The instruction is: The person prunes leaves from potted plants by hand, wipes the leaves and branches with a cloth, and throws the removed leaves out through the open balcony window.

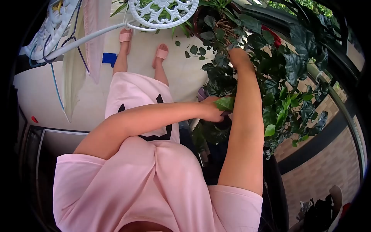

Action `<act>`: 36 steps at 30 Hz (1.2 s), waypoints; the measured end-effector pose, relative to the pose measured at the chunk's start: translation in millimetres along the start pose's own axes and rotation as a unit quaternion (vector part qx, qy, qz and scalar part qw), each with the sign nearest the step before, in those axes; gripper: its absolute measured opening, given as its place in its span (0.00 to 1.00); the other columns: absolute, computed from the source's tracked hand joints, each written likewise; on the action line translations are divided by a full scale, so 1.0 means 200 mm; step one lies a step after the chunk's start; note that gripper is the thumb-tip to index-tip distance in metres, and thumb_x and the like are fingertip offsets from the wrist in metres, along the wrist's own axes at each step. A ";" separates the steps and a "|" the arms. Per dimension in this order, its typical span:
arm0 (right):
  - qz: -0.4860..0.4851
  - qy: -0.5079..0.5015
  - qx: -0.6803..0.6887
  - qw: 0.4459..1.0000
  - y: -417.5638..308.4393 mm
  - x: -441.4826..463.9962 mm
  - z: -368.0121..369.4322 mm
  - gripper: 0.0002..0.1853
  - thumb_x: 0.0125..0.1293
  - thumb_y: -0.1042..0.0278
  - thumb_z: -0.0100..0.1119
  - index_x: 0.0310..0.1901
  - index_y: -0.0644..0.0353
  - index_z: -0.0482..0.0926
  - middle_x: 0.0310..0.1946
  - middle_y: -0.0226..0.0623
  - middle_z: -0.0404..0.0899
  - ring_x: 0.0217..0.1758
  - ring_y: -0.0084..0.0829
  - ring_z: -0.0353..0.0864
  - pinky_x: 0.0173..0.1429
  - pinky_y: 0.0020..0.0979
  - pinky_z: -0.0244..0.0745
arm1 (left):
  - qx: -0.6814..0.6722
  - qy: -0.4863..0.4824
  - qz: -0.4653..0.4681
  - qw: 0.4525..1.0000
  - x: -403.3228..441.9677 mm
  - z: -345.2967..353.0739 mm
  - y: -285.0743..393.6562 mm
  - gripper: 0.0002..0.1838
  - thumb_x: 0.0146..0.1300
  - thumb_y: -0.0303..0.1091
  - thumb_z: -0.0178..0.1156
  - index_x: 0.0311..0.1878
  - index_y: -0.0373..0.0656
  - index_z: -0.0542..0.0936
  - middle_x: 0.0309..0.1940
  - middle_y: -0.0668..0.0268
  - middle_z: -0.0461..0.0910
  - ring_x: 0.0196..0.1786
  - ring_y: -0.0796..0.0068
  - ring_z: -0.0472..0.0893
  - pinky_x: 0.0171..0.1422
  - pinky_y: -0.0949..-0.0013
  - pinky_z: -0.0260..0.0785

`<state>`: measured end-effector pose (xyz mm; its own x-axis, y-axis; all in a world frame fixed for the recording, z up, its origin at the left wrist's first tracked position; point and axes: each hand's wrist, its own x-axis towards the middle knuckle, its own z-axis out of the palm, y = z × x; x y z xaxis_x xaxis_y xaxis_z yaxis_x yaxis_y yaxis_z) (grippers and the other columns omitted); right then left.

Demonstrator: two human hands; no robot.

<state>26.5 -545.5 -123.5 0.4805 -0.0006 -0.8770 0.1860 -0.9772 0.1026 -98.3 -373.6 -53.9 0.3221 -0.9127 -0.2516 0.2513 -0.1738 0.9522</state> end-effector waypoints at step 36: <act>-0.010 0.123 -0.127 0.984 -0.10 0.26 0.27 0.05 0.53 0.75 0.55 0.28 0.61 0.82 0.33 0.45 0.80 0.36 0.40 0.82 0.37 0.36 0.79 | -0.164 0.168 -0.088 0.968 -0.47 -0.32 -0.25 0.28 0.46 0.28 0.58 0.55 0.46 0.69 0.49 0.59 0.76 0.52 0.58 0.76 0.55 0.63 0.68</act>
<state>2.5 -537.9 -196.6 0.6623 0.1001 -0.7425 0.3907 -0.8918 0.2282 -82.8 -255.4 -89.9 0.5126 -0.6985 -0.4994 0.5879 -0.1383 0.7970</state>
